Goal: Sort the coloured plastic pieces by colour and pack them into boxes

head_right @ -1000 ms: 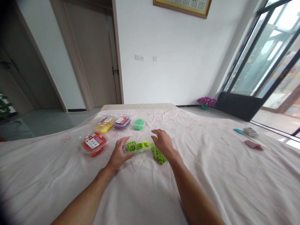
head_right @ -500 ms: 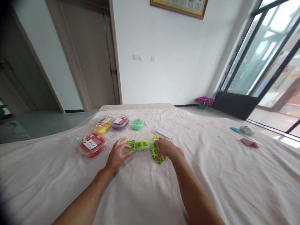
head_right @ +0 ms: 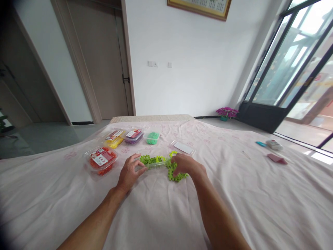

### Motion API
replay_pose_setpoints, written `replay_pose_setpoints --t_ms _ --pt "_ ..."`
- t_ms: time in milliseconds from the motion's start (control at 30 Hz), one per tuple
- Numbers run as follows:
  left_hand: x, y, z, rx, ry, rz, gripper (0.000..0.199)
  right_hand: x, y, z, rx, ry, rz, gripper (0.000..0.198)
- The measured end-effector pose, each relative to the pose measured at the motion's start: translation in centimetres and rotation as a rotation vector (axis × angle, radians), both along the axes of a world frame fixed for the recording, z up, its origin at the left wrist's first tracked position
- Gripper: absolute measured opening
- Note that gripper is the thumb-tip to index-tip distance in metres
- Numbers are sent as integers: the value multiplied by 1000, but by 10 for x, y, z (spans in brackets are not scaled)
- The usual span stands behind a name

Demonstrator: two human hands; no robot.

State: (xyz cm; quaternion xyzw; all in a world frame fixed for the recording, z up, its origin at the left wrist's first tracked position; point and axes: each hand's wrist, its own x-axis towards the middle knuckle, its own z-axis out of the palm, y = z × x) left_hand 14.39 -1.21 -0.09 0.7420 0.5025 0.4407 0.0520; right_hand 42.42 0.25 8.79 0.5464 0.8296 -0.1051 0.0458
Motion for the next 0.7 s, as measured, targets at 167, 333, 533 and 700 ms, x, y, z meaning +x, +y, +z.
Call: replay_pose_setpoints --t_ms 167,333,533,700 --pt "-3 1 0 39 3 88 14 -30 -15 0 34 -136 35 75" --pt "-4 1 -1 46 -1 128 14 -41 -23 0 82 -179 8 57" --pt "-4 2 -1 39 -6 103 14 -18 -7 1 175 -22 25 49" --pt "-2 -1 3 36 -7 61 15 -10 -2 13 412 219 -103 55"
